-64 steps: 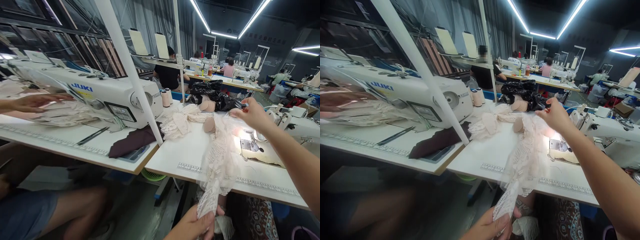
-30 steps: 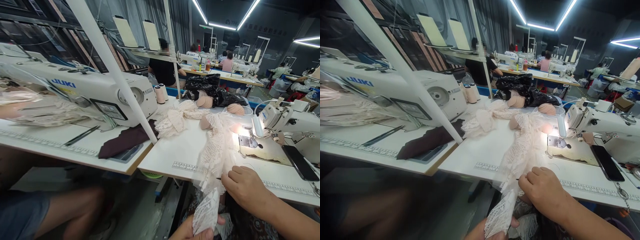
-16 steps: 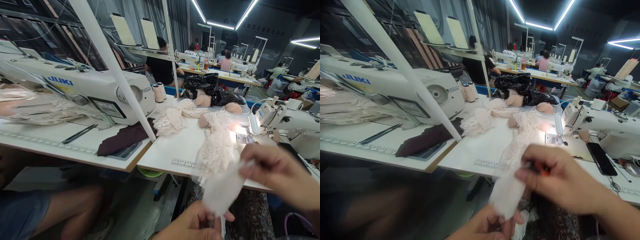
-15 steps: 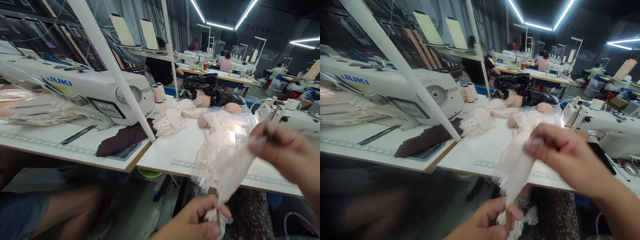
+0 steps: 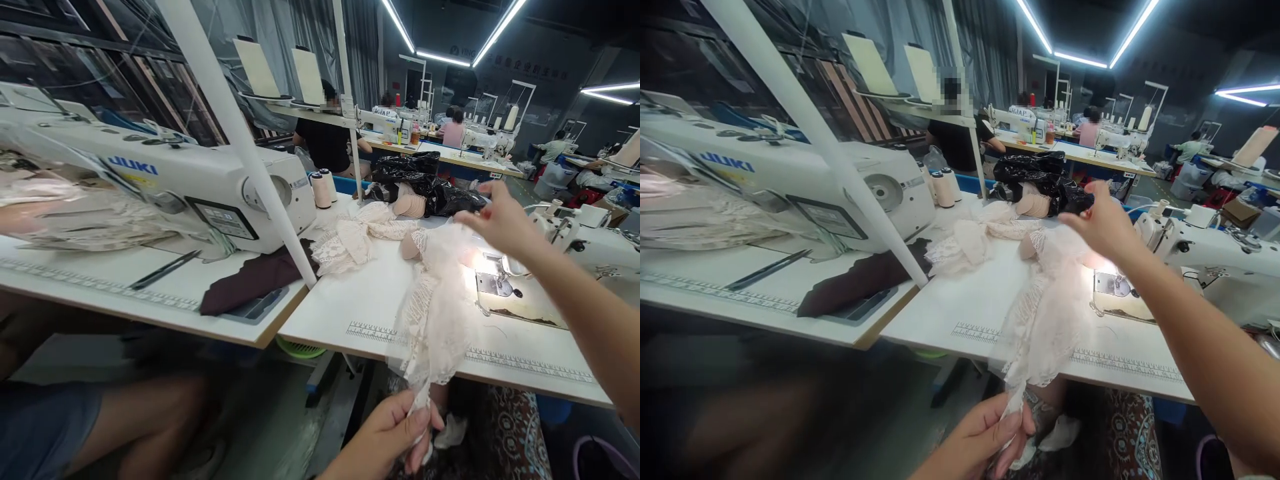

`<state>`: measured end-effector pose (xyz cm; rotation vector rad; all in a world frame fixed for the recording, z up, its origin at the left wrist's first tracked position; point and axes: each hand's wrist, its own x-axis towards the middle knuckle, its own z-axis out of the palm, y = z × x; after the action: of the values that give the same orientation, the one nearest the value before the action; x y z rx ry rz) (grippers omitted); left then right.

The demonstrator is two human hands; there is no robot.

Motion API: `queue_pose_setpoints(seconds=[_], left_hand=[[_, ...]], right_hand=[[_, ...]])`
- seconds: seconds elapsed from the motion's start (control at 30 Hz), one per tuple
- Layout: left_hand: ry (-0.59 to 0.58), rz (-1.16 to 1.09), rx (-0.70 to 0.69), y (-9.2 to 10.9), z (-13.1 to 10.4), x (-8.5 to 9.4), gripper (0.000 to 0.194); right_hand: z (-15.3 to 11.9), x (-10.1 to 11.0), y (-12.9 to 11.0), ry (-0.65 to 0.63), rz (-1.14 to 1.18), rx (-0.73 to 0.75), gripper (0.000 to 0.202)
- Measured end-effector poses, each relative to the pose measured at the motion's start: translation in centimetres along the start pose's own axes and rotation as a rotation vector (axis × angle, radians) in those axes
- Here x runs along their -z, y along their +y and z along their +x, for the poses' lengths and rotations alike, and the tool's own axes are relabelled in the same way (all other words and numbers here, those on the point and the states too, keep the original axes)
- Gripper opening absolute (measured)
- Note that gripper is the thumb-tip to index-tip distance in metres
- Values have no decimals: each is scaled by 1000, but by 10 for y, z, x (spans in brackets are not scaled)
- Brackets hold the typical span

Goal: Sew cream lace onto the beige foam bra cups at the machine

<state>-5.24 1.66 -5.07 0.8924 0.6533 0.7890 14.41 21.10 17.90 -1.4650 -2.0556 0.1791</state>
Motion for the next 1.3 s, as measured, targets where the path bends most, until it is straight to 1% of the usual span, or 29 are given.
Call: queue_pose_setpoints(seconds=[0.03, 0.07, 0.1, 0.17, 0.23, 0.27, 0.33, 0.43, 0.57, 0.67, 0.83, 1.0, 1.07, 1.1, 1.17, 1.2, 1.23, 1.3], left_hand=[[-7, -9, 8, 1, -1, -1, 56], [-10, -23, 15, 2, -3, -2, 56], [-14, -36, 21, 3, -4, -3, 56], [-34, -49, 32, 3, -5, -4, 56], [-60, -53, 37, 3, -5, -6, 57], [-72, -51, 36, 3, -4, -7, 56], [-82, -49, 28, 3, -3, -8, 56], [-87, -38, 16, 2, -3, -8, 54], [-67, -31, -27, 2, -5, -10, 52], [-55, -26, -31, 2, -7, -13, 51], [-67, 7, -8, 3, -7, -14, 52], [-74, 15, 5, 4, -6, -12, 52], [-84, 1, 9, 4, -7, -11, 51], [-86, 1, 15, 4, -7, -10, 51], [-112, 1, 45, 5, -7, -11, 52], [-132, -10, 67, 5, -7, -12, 53], [-150, -35, 90, 5, -6, -13, 54], [-191, -102, 121, 5, -6, -16, 56]], right_hand=[[-20, -8, 1, -85, -36, -13, 52], [-41, -13, 1, -169, -55, 19, 37], [-64, -18, 1, -260, -68, 84, 26], [-108, -24, 2, -407, -67, 265, 14], [-143, -27, 3, -436, -94, 423, 13], [-156, -29, 5, -428, -111, 475, 16], [-173, -32, 7, -384, -147, 542, 23], [-184, -40, 9, -329, -181, 607, 29], [-192, -54, 12, -264, -203, 645, 28], [-194, -63, 12, -217, -213, 661, 26], [-193, -70, 8, -201, -188, 682, 26], [-193, -70, 10, -262, -136, 650, 30], [-195, -66, 10, -288, -76, 574, 27], [-195, -63, 9, -308, -23, 516, 22], [-198, -57, 5, -381, 103, 395, 4], [-200, -54, 3, -437, 156, 358, 13], [-202, -51, 0, -496, 190, 337, 17], [-204, -42, -6, -594, 203, 304, 12]])
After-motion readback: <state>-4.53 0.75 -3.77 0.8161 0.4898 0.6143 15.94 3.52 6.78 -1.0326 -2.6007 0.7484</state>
